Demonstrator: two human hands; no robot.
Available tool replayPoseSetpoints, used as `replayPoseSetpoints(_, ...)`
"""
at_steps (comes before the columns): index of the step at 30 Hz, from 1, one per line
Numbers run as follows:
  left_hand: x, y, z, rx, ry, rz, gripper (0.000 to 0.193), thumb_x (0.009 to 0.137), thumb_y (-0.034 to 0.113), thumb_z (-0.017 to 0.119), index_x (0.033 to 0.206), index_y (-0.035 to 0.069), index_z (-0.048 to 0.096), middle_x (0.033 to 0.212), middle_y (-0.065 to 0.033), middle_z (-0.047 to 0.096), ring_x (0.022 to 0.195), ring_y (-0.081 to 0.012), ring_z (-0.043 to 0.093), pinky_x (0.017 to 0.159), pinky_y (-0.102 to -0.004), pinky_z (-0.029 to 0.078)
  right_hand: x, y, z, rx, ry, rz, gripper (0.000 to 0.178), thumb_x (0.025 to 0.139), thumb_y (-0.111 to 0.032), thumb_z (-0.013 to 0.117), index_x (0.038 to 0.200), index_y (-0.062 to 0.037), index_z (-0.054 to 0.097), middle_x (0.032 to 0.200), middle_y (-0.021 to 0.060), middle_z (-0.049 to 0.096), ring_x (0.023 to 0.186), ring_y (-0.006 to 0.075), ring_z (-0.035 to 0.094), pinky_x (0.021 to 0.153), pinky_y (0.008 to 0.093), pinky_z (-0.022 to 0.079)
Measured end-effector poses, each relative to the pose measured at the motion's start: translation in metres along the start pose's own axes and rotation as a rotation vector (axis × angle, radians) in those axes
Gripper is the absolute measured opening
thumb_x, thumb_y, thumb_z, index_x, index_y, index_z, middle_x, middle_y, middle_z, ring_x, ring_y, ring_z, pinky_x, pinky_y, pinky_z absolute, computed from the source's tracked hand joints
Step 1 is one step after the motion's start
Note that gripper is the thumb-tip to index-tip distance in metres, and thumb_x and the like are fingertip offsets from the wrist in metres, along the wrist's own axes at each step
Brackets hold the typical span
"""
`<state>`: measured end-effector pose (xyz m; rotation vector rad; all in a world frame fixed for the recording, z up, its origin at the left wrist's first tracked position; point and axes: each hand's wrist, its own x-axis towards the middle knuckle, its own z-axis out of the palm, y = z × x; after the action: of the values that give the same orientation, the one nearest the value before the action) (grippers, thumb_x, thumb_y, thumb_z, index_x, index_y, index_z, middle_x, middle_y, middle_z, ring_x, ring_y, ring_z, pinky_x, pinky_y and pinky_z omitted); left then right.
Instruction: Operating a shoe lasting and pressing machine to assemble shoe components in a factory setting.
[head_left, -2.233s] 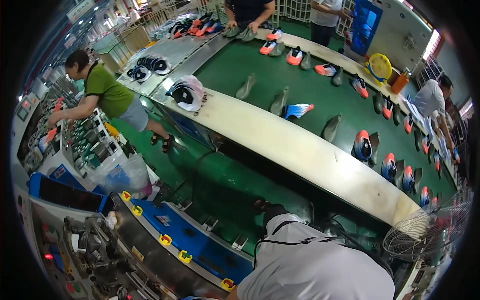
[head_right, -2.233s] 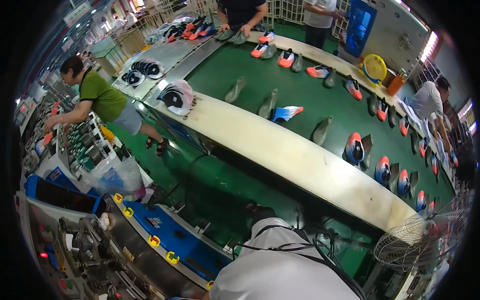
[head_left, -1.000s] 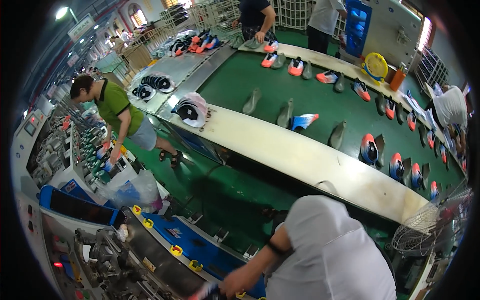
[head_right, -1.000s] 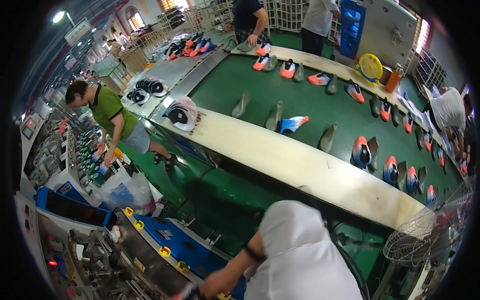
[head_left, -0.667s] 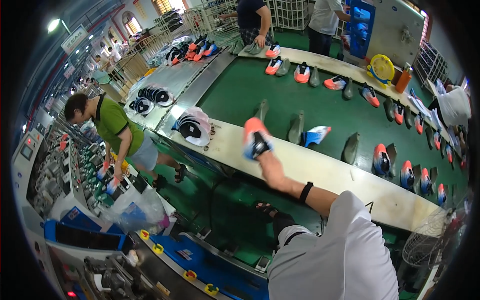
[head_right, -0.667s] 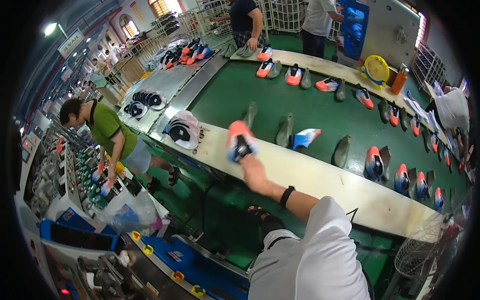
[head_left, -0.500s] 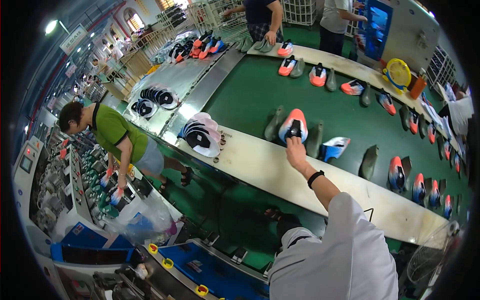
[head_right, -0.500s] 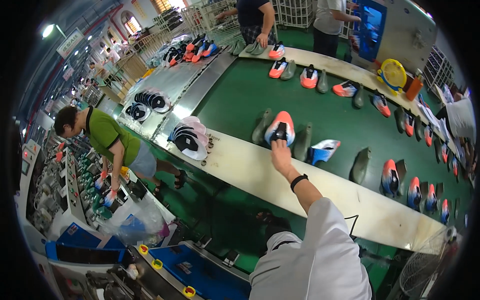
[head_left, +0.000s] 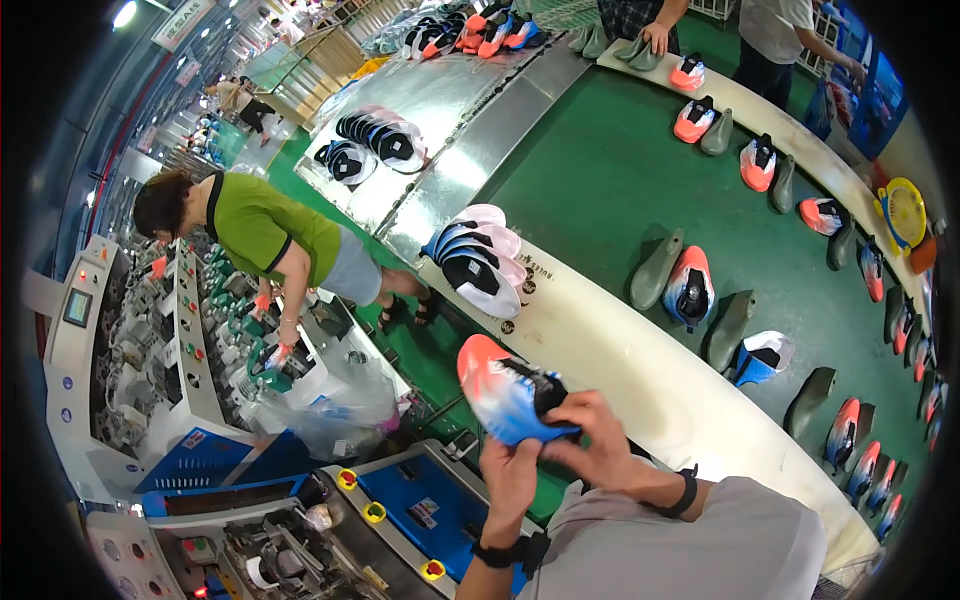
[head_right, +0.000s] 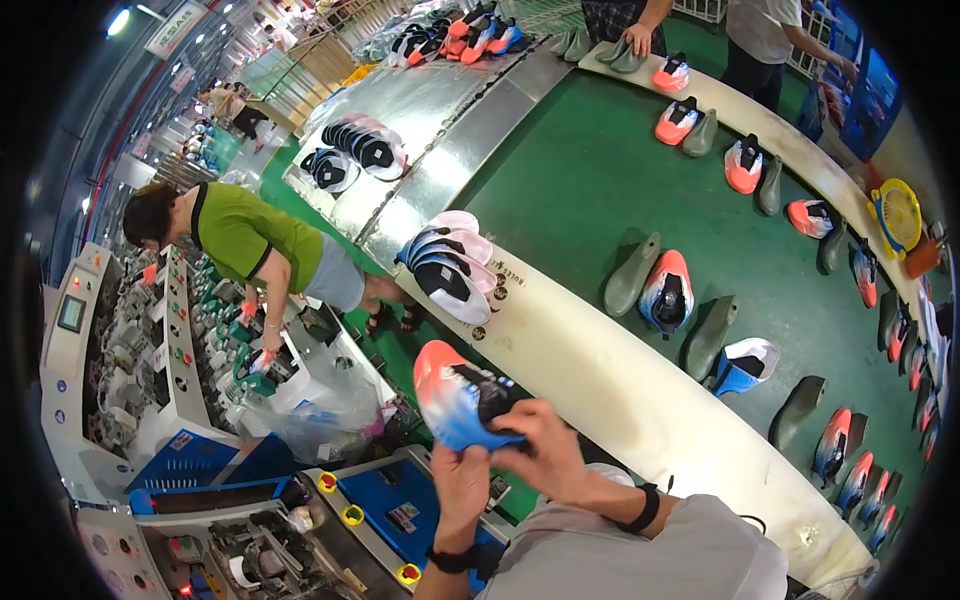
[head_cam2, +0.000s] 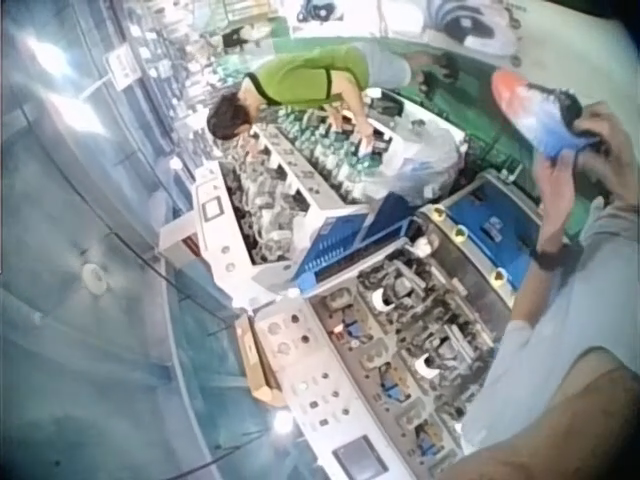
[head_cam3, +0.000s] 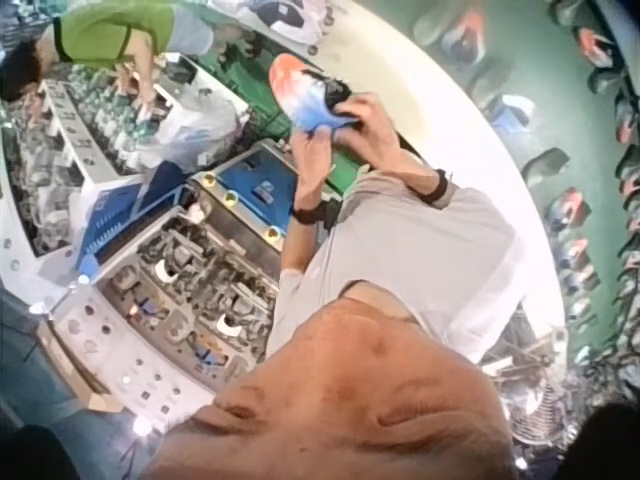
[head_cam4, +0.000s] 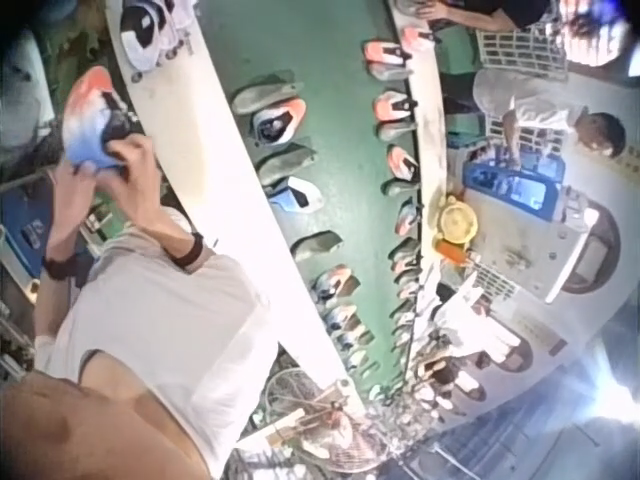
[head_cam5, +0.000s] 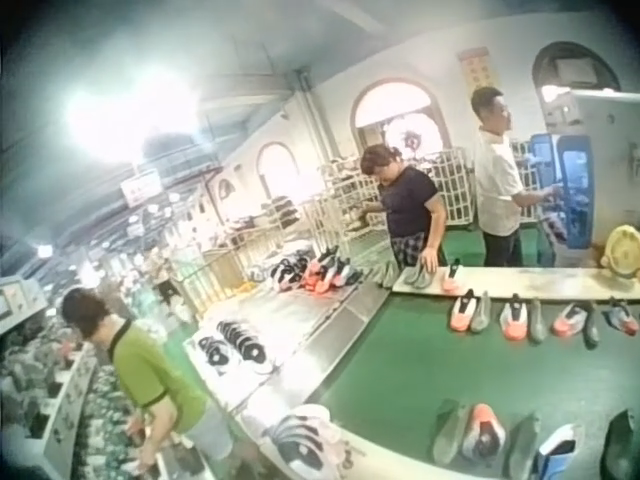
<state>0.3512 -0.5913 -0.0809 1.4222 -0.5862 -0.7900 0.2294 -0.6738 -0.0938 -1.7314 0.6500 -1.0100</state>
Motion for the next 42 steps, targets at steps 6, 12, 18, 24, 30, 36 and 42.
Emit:
replayPoseSetpoints(6,0.054,-0.022,0.013,0.055,-0.094,-0.136,0.030,0.091,0.004,0.065,0.119,-0.004,0.056,0.112,-0.0116,0.067,0.101,-0.0171,0.064,0.090,-0.0282,0.050,0.073,0.074,-0.043,-0.390,0.276,-0.153,0.037,0.070,0.001,0.078,0.102,-0.0071,0.061,0.101,0.0123,0.057,0.088,0.0325,0.061,0.069,0.0383,0.052)
replayPoseSetpoints(12,0.041,-0.045,-0.070,0.071,-0.111,-0.398,0.030,0.094,0.010,0.061,0.117,-0.008,0.055,0.109,-0.0177,0.068,0.097,-0.0234,0.068,0.089,-0.0326,0.054,0.132,0.252,-0.070,-0.931,0.203,0.127,0.034,0.081,-0.014,0.069,0.110,-0.0057,0.054,0.109,0.0154,0.054,0.080,0.0365,0.066,0.064,0.0449,0.055)
replayPoseSetpoints(18,0.004,-0.049,-0.160,-0.032,0.171,-0.463,0.030,0.094,0.017,0.063,0.112,-0.006,0.057,0.106,-0.0188,0.068,0.092,-0.0250,0.069,0.085,-0.0355,0.056,0.131,0.278,-0.044,-1.113,-0.002,0.461,0.036,0.077,-0.004,0.062,0.111,-0.0035,0.050,0.111,0.0202,0.052,0.078,0.0413,0.067,0.066,0.0517,0.055)
replayPoseSetpoints(24,0.004,-0.050,-0.205,-0.176,0.243,-0.442,0.033,0.097,0.020,0.061,0.114,-0.008,0.057,0.106,-0.0195,0.068,0.094,-0.0252,0.069,0.089,-0.0351,0.055,0.163,0.222,-0.013,-0.883,-0.078,0.128,0.033,0.076,-0.010,0.063,0.107,-0.0005,0.062,0.103,0.0196,0.066,0.093,0.0380,0.066,0.080,0.0458,0.053)
replayPoseSetpoints(30,0.073,-0.070,-0.220,-0.384,0.052,-0.458,0.050,0.102,0.035,0.051,0.121,-0.011,0.050,0.118,-0.0235,0.064,0.106,-0.0305,0.066,0.095,-0.0366,0.053,0.287,0.190,0.109,-0.568,-0.264,0.015,0.037,0.080,-0.021,0.066,0.111,-0.0009,0.065,0.100,0.0159,0.068,0.088,0.0333,0.066,0.080,0.0400,0.052)
replayPoseSetpoints(36,0.211,-0.100,-0.184,-0.538,-0.017,-0.620,0.075,0.097,0.056,0.046,0.130,-0.012,0.044,0.127,-0.0274,0.057,0.121,-0.0355,0.056,0.106,-0.0425,0.044,0.427,0.277,0.209,-0.671,-0.427,-0.331,0.051,0.076,-0.037,0.072,0.113,-0.0026,0.066,0.111,0.0204,0.065,0.106,0.0377,0.060,0.091,0.0444,0.048)
replayPoseSetpoints(42,0.308,-0.165,-0.166,-0.974,-0.052,-0.705,0.101,0.088,0.069,0.049,0.135,-0.019,0.033,0.135,-0.0297,0.051,0.126,-0.0390,0.052,0.111,-0.0460,0.038,0.456,0.286,0.270,-0.832,-1.103,0.337,0.076,0.072,-0.071,0.065,0.115,-0.0083,0.069,0.115,0.0223,0.066,0.111,0.0375,0.061,0.093,0.0459,0.049)
